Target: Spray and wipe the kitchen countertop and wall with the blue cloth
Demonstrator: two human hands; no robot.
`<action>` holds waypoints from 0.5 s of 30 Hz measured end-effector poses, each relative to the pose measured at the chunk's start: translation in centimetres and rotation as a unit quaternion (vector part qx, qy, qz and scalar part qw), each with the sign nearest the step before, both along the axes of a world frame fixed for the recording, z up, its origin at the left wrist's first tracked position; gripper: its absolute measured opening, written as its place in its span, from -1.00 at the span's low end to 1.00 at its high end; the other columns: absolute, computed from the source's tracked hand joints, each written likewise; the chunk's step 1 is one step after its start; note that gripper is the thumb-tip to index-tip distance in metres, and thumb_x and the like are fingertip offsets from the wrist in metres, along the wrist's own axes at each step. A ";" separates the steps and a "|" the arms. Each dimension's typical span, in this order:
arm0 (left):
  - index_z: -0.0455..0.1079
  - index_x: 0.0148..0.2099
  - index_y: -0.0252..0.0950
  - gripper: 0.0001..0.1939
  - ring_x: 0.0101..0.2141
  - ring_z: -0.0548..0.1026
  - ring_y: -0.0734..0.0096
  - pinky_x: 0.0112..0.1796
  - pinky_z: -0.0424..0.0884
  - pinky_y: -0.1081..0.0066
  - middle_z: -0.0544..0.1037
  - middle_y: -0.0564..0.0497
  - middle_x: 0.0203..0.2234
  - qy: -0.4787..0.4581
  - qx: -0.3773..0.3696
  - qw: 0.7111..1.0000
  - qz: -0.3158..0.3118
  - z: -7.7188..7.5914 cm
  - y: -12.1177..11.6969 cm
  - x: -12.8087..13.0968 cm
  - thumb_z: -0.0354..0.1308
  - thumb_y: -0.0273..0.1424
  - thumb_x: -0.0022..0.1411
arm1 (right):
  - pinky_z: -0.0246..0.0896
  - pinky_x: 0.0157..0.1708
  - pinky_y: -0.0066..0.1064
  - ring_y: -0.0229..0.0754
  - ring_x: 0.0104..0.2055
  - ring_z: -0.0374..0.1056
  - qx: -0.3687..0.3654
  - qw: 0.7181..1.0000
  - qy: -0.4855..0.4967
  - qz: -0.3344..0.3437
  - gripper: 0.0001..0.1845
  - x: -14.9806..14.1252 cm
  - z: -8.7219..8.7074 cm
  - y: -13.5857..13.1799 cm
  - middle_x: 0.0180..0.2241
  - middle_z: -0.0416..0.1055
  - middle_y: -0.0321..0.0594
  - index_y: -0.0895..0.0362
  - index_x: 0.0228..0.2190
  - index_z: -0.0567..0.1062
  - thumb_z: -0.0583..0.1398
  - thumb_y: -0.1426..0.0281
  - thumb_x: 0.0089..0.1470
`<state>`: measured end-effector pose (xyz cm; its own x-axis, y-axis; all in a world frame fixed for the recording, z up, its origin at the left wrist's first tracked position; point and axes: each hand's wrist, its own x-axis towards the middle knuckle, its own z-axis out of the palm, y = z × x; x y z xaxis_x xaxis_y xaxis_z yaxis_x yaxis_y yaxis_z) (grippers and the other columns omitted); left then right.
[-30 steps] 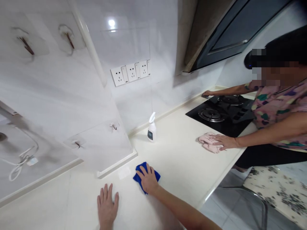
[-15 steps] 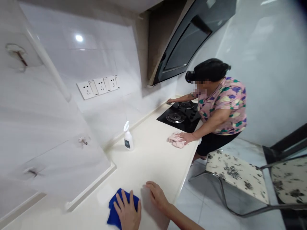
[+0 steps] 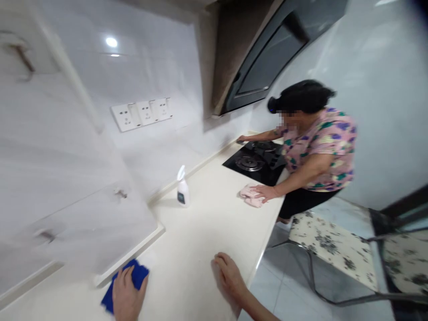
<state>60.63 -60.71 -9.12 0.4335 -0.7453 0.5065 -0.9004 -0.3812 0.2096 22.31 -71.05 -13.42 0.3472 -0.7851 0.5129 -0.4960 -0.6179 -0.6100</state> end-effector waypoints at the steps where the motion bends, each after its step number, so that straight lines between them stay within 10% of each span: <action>1: 0.38 0.14 -0.41 -0.38 0.23 0.30 -0.04 0.27 0.14 -0.06 0.48 -0.29 0.06 -0.001 0.017 1.000 -0.006 0.4 1.1 0.8 -0.12 -0.04 0.31 | 0.36 0.04 -0.20 -0.06 0.02 0.37 -0.005 1.000 0.002 0.001 -0.50 -0.3 -0.3 0.1 -0.01 0.45 -0.16 0.03 -0.01 0.48 0.04 0.58 0.05; 10: 0.49 0.11 -0.28 -0.53 0.05 0.43 0.07 0.05 0.41 0.12 0.42 -0.26 0.07 -0.015 0.059 0.989 0.136 1.6 9.4 3.4 -0.08 -0.16 0.37 | 0.40 0.05 -0.13 -0.04 0.07 0.38 -0.006 0.999 0.043 0.001 -0.56 -1.3 -2.6 0.3 0.05 0.42 -0.10 0.04 0.01 0.48 0.04 0.50 0.13; 15: 0.48 0.13 -0.22 -0.54 -0.10 0.44 0.07 -0.07 0.41 0.10 0.44 -0.24 0.04 -0.029 0.052 0.976 0.209 1.2 9.6 1.9 -0.02 -0.15 0.34 | 0.39 0.05 -0.16 -0.05 0.07 0.37 -0.005 0.998 0.061 0.003 -0.55 -1.4 -2.0 0.3 0.04 0.41 -0.10 0.05 -0.01 0.48 0.03 0.52 0.11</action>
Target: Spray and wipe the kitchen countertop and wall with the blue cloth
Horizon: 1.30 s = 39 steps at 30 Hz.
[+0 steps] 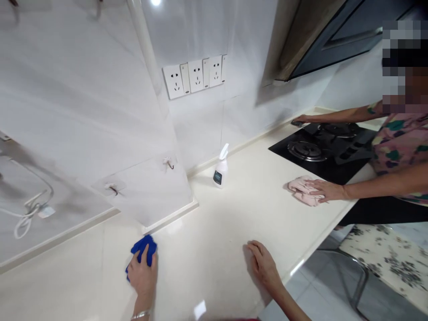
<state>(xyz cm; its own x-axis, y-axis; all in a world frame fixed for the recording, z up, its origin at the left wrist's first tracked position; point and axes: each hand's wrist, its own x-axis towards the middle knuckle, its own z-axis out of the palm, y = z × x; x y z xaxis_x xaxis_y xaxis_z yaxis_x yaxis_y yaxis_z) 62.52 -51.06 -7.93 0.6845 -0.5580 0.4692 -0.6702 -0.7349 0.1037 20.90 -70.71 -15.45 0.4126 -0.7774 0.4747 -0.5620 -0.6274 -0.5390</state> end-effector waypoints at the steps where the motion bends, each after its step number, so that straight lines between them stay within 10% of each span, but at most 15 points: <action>1: 0.49 0.12 -0.19 -0.56 -0.13 0.43 0.09 -0.08 0.40 0.10 0.45 -0.23 0.02 0.003 0.009 1.000 -0.010 0.0 -0.7 -0.6 0.00 -0.15 0.33 | 0.39 0.06 -0.16 -0.05 0.08 0.37 0.004 1.000 0.004 0.002 -0.55 0.0 0.2 0.0 0.04 0.41 -0.10 0.06 0.00 0.48 0.04 0.52 0.10; 11: 0.43 0.19 -0.02 -0.56 -0.05 0.31 -0.01 -0.11 0.34 0.06 0.40 -0.17 0.08 0.135 0.073 0.984 -0.095 0.5 -12.6 -6.2 0.08 -0.17 0.28 | 0.38 0.06 -0.13 -0.05 0.08 0.36 0.019 1.000 0.022 -0.003 -0.56 0.0 1.1 0.4 0.04 0.40 -0.09 0.06 0.00 0.46 0.03 0.52 0.13; 22: 0.33 0.25 0.05 -0.41 0.06 0.24 -0.05 0.03 0.30 -0.04 0.34 -0.13 0.14 0.193 0.073 0.942 -0.266 0.2 -18.4 -14.9 0.25 -0.23 0.15 | 0.39 0.04 -0.11 -0.05 0.06 0.36 -0.016 1.000 0.020 0.013 -0.57 0.0 0.3 -0.2 0.02 0.38 -0.08 0.07 -0.01 0.45 0.03 0.54 0.11; 29: 0.37 0.21 0.13 -0.37 0.07 0.29 0.04 0.08 0.32 0.04 0.38 -0.06 0.14 0.198 0.063 0.917 -0.341 -0.3 -13.9 -15.1 0.33 -0.28 0.07 | 0.40 0.05 -0.08 -0.06 0.05 0.36 -0.021 1.000 0.008 0.018 -0.55 0.2 1.0 -0.3 0.01 0.37 -0.09 0.05 -0.01 0.44 0.02 0.56 0.10; 39: 0.42 0.19 -0.26 -0.52 0.06 0.33 -0.04 0.13 0.26 -0.06 0.38 -0.30 0.07 0.155 0.030 0.982 -0.105 1.7 1.4 1.3 0.03 -0.27 0.27 | 0.36 0.05 -0.09 -0.08 0.03 0.33 -0.018 1.000 -0.003 0.020 -0.57 0.5 2.2 0.2 0.00 0.35 -0.08 0.09 -0.02 0.43 0.00 0.56 0.12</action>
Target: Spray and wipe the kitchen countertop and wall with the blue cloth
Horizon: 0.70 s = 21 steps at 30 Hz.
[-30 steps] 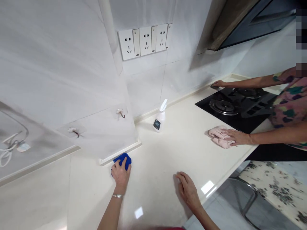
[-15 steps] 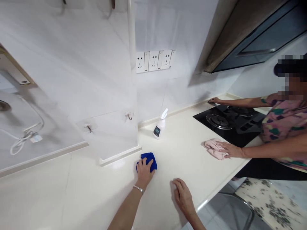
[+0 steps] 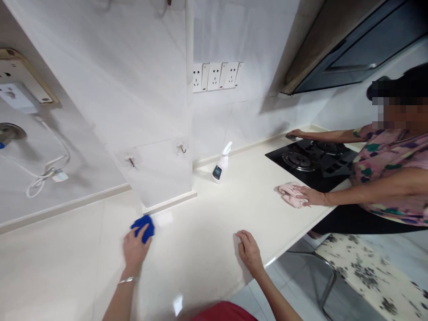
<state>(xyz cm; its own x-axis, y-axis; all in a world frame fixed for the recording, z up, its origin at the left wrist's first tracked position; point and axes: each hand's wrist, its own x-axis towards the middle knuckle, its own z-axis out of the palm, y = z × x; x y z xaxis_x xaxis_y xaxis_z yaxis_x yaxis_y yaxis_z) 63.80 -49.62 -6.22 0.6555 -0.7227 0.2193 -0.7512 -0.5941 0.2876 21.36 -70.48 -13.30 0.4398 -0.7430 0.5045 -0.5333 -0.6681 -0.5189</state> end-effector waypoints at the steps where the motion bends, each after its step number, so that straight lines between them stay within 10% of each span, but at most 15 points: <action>1: 0.42 0.19 -0.24 -0.50 0.07 0.34 -0.03 0.14 0.25 -0.05 0.38 -0.28 0.07 -0.025 0.004 0.999 0.044 0.0 2.5 1.4 -0.02 -0.21 0.29 | 0.36 0.05 -0.09 -0.08 0.03 0.33 0.000 1.000 0.001 -0.001 -0.57 0.0 0.0 0.0 0.00 0.34 -0.08 0.09 -0.02 0.42 0.00 0.56 0.12; 8: 0.31 0.27 -0.11 -0.26 0.19 0.26 -0.31 0.16 0.19 -0.16 0.26 -0.28 0.21 0.041 0.036 0.944 0.326 0.6 13.3 4.9 -0.13 0.14 0.20 | 0.39 0.03 -0.10 -0.08 0.01 0.35 -0.005 1.000 -0.005 -0.003 -0.60 -0.1 -0.3 -0.4 -0.01 0.35 -0.09 0.07 -0.04 0.45 0.01 0.53 0.11; 16: 0.23 0.32 -0.25 -0.31 0.13 0.23 -0.39 -0.03 0.27 -0.31 0.23 -0.41 0.20 -0.096 0.011 0.959 0.267 -0.6 8.3 -1.3 -0.09 -0.01 0.26 | 0.37 0.05 -0.07 -0.05 0.02 0.36 0.011 1.000 -0.003 0.002 -0.61 -0.4 -1.3 -0.5 0.01 0.36 -0.08 0.07 -0.03 0.44 0.02 0.49 0.14; 21: 0.25 0.32 -0.25 -0.39 0.10 0.25 -0.25 -0.04 0.31 -0.20 0.27 -0.39 0.16 -0.124 0.032 0.973 0.191 -0.9 4.9 -0.4 -0.08 -0.12 0.31 | 0.38 0.03 -0.07 -0.04 0.00 0.37 0.010 1.000 0.007 0.002 -0.63 -0.7 -2.1 -0.7 -0.02 0.38 -0.08 0.08 -0.04 0.45 0.03 0.47 0.13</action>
<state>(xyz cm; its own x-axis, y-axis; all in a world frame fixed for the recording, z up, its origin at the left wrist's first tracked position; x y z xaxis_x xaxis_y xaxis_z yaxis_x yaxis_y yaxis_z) 63.36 -44.76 -7.15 0.8120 -0.4538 0.3672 -0.5134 -0.8545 0.0792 20.66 -71.22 -15.44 0.4493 -0.7517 0.4828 -0.5389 -0.6591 -0.5246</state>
